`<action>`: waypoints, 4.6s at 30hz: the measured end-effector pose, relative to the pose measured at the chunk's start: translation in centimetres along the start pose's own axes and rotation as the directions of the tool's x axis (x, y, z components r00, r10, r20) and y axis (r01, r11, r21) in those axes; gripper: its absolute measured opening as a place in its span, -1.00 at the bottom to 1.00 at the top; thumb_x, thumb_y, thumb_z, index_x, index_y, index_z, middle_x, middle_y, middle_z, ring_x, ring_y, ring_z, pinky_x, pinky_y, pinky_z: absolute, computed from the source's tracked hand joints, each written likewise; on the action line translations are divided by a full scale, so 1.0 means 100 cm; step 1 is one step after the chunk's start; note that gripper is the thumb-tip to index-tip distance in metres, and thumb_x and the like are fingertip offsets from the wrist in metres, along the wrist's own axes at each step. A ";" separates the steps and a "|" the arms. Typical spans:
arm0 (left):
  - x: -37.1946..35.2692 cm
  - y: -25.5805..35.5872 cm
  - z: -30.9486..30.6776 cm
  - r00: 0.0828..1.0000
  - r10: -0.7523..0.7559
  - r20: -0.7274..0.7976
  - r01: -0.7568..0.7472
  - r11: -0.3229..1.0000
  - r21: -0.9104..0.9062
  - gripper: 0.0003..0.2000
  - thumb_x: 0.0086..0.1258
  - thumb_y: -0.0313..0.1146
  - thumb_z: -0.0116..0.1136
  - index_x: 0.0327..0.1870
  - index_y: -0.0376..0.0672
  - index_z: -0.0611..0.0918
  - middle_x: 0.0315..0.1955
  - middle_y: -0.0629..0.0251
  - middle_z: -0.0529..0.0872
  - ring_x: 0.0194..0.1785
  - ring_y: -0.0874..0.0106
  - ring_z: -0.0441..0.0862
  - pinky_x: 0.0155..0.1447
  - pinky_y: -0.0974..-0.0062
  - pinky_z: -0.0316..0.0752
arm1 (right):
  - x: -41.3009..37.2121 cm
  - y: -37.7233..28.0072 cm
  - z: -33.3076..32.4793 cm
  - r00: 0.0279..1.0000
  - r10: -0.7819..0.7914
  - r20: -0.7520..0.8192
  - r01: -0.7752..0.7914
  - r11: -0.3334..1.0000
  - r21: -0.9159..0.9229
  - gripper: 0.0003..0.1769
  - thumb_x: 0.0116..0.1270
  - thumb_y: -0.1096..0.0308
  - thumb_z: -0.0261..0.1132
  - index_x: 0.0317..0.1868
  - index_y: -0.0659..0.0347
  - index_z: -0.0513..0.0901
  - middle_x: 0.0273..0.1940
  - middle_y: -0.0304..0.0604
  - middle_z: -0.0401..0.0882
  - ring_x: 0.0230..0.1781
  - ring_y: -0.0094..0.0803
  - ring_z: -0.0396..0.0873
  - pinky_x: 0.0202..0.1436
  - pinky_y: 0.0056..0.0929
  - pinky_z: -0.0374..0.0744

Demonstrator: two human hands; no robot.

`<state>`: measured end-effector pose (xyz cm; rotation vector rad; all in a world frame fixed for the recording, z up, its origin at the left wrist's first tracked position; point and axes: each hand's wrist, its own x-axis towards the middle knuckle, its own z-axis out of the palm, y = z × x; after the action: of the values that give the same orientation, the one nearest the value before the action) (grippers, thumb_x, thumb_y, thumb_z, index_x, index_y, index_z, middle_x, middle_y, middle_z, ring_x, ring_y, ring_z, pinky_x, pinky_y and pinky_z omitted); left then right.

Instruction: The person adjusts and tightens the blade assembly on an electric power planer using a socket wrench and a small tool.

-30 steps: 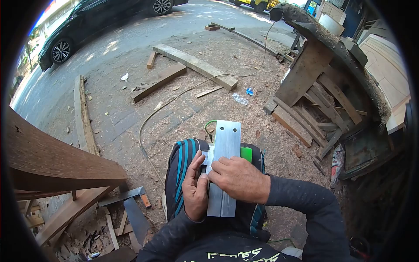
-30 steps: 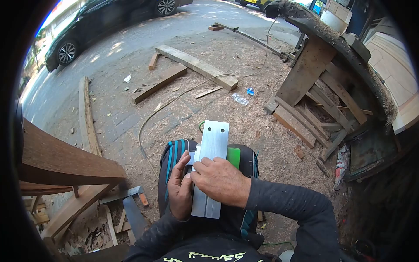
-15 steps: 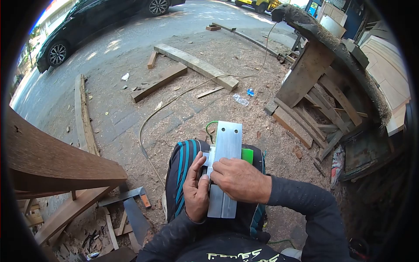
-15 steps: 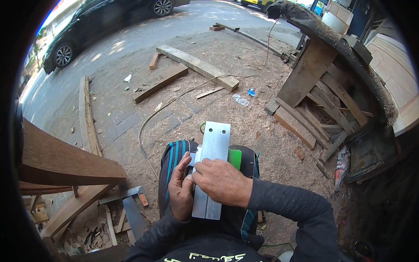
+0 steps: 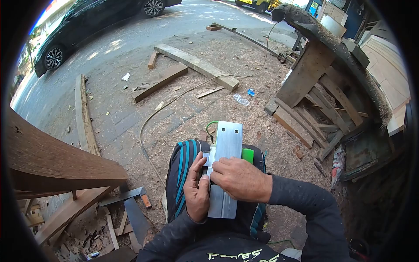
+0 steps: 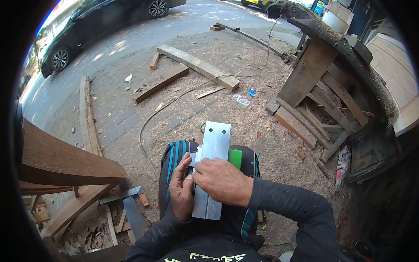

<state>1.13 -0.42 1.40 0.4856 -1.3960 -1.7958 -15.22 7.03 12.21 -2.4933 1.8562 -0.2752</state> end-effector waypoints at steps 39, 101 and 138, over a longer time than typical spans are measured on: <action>0.009 0.003 0.015 0.975 -0.125 -0.183 0.115 0.991 -0.066 -0.56 0.91 -0.41 0.21 0.65 -0.45 0.60 0.49 -0.08 0.78 0.45 0.32 0.78 0.55 0.35 0.67 | -0.091 0.057 0.056 0.619 0.725 -0.302 -0.464 0.648 0.604 -0.51 0.76 0.04 0.47 0.31 0.35 0.82 0.21 0.10 0.84 0.28 -0.01 0.80 0.42 -0.09 0.70; 0.090 -0.005 0.033 0.971 -0.164 -0.172 0.127 0.970 -0.207 -0.57 0.91 -0.46 0.00 0.64 -0.48 0.50 0.29 -0.05 0.81 0.22 0.37 0.84 0.33 0.42 0.76 | -0.039 0.153 0.093 0.541 0.840 -0.049 -0.334 0.268 0.904 -0.52 0.82 0.10 0.37 -0.20 0.34 0.87 -0.36 -0.40 0.71 -0.35 -0.65 0.56 -0.24 -0.43 0.54; 0.060 -0.019 -0.014 0.998 -0.051 -0.038 0.052 0.999 0.012 -0.48 0.91 -0.29 -0.09 0.76 -0.24 0.46 0.68 -0.02 0.61 0.53 0.12 0.80 0.54 0.08 0.83 | -0.462 -0.060 0.325 -0.135 0.950 0.282 -0.892 -0.240 0.383 -0.80 0.53 0.45 0.36 0.05 0.26 0.86 -0.14 0.06 0.93 -0.11 -0.14 0.91 0.08 -0.13 0.80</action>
<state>-2.22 -5.80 0.20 0.5635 -1.3814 -1.8107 -17.31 49.89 -24.94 -0.0985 2.6032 -0.6512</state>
